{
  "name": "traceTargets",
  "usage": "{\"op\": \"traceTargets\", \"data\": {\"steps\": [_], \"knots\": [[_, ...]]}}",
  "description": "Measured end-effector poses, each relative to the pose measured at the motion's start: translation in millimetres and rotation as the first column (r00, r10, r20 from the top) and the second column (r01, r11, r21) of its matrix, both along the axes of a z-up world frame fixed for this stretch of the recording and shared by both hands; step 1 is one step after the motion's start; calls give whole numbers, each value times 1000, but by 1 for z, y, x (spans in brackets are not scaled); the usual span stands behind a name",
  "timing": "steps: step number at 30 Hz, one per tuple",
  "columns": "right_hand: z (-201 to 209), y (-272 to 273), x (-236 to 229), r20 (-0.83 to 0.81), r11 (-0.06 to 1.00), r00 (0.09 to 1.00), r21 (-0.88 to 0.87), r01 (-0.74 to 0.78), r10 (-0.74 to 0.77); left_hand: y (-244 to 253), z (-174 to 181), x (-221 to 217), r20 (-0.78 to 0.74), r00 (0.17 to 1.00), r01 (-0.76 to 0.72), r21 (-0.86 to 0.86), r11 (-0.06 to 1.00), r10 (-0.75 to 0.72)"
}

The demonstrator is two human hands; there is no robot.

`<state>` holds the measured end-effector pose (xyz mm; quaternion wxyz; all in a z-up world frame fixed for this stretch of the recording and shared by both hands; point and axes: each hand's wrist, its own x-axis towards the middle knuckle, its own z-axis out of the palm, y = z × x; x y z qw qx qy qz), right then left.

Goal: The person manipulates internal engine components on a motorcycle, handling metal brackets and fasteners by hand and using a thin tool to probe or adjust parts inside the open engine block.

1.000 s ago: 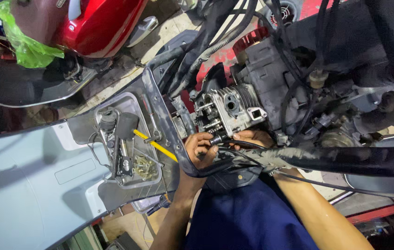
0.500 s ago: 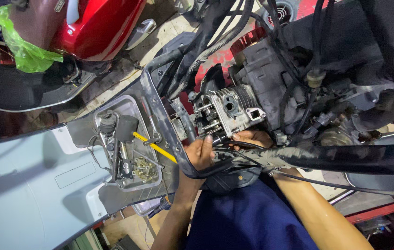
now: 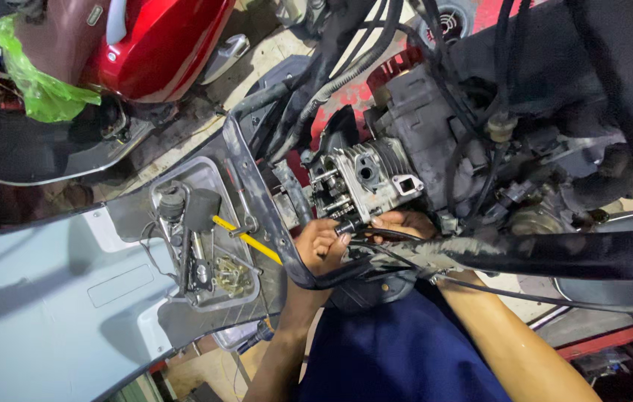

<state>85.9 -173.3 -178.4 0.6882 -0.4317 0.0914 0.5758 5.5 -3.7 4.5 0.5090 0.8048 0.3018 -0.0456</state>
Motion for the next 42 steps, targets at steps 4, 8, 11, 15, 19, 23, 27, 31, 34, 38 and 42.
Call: {"op": "traceTargets", "data": {"steps": [4,8,11,15,19,23,27,31,34,38,42], "knots": [[-11,1,-2,-47,999,999,28,25,-23,0,-2,-6,219,976,15,-20,1000,-10],[-10,1,-6,-60,994,997,98,52,-46,11,-21,-6,-130,990,74,76,994,-64],[-2,3,-3,22,999,999,25,37,-38,9,-19,-3,-196,978,-94,-116,989,70],[11,1,-1,157,998,987,-62,-3,13,3,-5,-2,76,996,-37,-154,987,49],[19,1,1,70,1000,998,-16,11,-9,2,-4,-3,276,958,73,16,997,-74],[17,4,3,43,999,998,28,34,-35,15,-5,-2,40,995,-79,-276,958,94],[16,2,2,10,998,999,56,33,-34,18,-16,-6,-276,961,-6,15,1000,10],[15,-1,2,16,1000,1000,14,20,-21,15,-34,-5,-153,985,-118,-258,959,81],[14,0,1,73,1000,997,13,21,-22,9,-27,-8,-2,997,-78,-175,981,79],[20,2,2,96,999,995,37,34,-37,5,-10,-9,225,949,151,287,946,-220],[33,-2,2,46,998,997,21,58,-59,3,-6,-2,343,922,125,180,976,-181]]}}
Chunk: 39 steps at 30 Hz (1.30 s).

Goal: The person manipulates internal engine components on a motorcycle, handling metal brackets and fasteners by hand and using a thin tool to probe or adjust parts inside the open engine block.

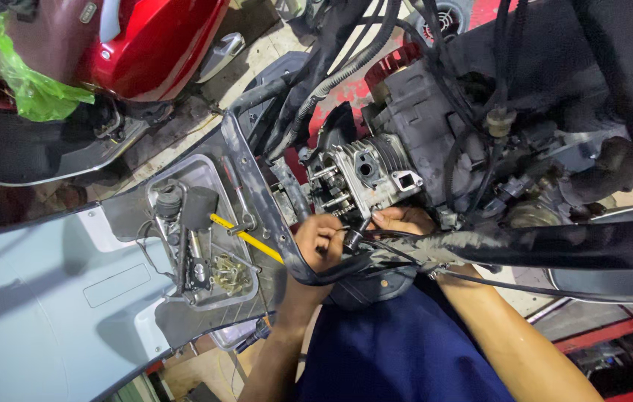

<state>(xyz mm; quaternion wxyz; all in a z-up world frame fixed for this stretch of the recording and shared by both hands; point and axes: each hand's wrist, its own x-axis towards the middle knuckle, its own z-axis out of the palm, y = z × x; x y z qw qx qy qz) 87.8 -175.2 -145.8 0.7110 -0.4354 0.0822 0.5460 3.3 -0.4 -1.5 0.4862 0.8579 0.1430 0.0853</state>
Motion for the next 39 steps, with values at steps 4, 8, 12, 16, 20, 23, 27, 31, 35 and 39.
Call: {"op": "traceTargets", "data": {"steps": [4,8,12,16,20,23,27,31,35,39], "knots": [[-2,3,6,5,1000,1000,-10,-16,16,12,10,-1,-366,922,-199,-161,967,129],[-9,2,2,-50,1000,999,23,-16,17,18,-8,1,-569,821,-131,-113,985,44],[-22,3,2,-70,999,997,33,-23,25,12,-22,2,-485,873,-229,-315,921,52],[-25,6,3,-149,998,987,43,-47,53,1,-2,-5,-215,974,-113,-174,978,74],[-14,3,0,-27,998,999,51,33,-32,-5,3,0,-48,999,-12,-8,1000,12],[-8,1,0,-4,997,1000,66,29,-29,-4,-1,-2,-115,993,6,-280,960,-40],[-2,1,4,-24,1000,1000,-17,17,-17,-2,-11,4,-515,843,-347,-304,887,154],[-6,0,5,-86,997,996,74,-21,27,2,-4,5,-521,848,-202,-153,967,94],[-4,0,4,-94,999,995,32,-14,17,-3,12,8,-166,986,28,164,986,0],[-7,2,8,-63,995,993,23,-100,101,-1,13,7,-130,992,29,200,979,-3]]}}
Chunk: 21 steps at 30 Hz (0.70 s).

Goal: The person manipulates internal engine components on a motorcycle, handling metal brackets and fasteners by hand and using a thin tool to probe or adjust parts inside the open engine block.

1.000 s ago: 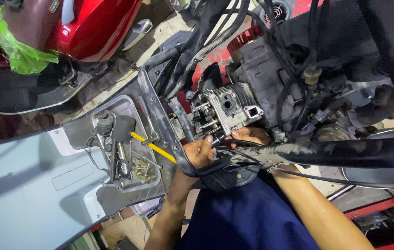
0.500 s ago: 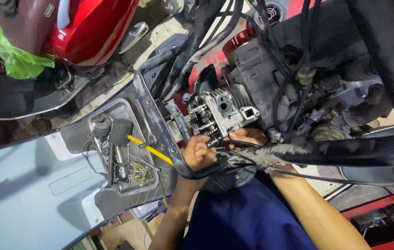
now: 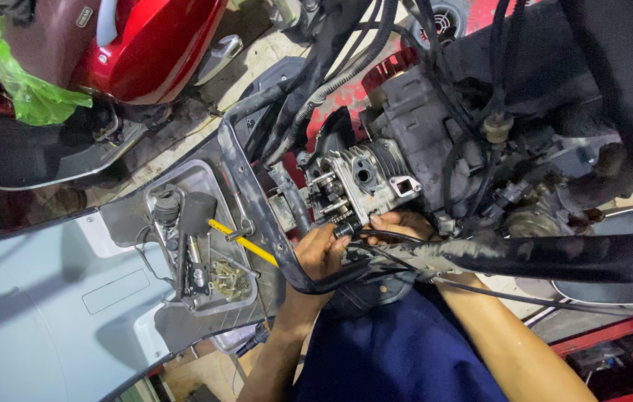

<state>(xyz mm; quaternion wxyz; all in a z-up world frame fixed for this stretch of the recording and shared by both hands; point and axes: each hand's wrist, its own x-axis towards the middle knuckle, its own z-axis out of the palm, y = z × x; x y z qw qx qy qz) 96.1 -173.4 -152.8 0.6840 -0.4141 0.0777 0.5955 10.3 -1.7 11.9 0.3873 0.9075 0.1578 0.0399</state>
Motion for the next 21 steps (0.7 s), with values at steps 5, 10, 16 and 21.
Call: {"op": "traceTargets", "data": {"steps": [5,10,16,21], "knots": [[-9,0,2,1,999,999,32,-43,43,15,-11,-1,166,943,248,227,942,-288],[-4,-3,0,6,995,998,76,-58,58,14,2,-1,-30,994,106,22,994,-106],[-15,-3,-8,-56,994,997,102,-48,54,38,28,-15,-23,996,84,87,993,-83],[-43,-7,-12,597,944,796,196,-264,99,42,8,-24,73,994,75,149,986,-86]]}}
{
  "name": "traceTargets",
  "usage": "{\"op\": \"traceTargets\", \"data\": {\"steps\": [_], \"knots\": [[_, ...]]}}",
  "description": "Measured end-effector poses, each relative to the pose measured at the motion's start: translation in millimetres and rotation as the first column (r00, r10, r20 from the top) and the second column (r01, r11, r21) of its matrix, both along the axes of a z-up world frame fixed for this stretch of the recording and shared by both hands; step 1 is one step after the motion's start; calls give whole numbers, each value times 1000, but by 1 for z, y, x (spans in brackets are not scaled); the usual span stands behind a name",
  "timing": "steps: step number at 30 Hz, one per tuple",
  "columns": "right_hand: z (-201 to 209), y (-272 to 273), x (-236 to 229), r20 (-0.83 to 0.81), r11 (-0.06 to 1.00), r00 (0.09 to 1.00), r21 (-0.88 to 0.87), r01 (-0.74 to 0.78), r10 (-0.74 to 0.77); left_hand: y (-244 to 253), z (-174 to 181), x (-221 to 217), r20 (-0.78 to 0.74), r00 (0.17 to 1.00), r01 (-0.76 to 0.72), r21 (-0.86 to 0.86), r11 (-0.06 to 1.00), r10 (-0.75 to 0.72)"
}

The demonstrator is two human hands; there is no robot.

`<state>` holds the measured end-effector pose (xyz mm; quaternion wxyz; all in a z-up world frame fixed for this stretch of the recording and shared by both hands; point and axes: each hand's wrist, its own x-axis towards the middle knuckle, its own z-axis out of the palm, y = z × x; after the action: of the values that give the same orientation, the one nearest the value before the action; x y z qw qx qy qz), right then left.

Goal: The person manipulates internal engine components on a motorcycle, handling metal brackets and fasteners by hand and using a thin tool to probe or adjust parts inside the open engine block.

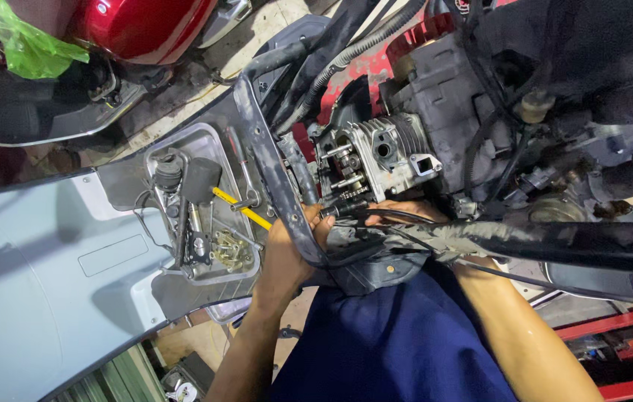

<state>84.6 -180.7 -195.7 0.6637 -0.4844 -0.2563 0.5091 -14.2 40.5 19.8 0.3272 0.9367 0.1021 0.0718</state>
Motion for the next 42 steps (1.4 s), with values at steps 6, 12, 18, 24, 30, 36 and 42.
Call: {"op": "traceTargets", "data": {"steps": [6,12,18,24,30,36,42], "knots": [[-27,16,-13,-525,996,847,-72,53,-83,8,-23,-5,15,995,96,150,984,-99],[-8,19,-11,-639,985,750,-108,134,-172,-8,-73,-9,120,992,-34,-1,999,34],[45,9,-9,-381,965,887,-128,229,-261,14,-76,6,-358,930,-95,-8,995,86],[-8,26,-3,-800,957,544,-291,18,-254,29,-53,36,-688,717,65,-100,993,-117],[-27,17,-3,-715,979,687,-203,-26,-130,16,-44,37,-466,883,8,-100,995,-54],[-27,15,2,-695,991,708,55,-120,124,22,-56,38,-599,799,-69,-167,984,-46],[-45,23,5,-604,982,788,-46,-184,119,26,-65,36,-704,707,-49,-136,990,-61]]}}
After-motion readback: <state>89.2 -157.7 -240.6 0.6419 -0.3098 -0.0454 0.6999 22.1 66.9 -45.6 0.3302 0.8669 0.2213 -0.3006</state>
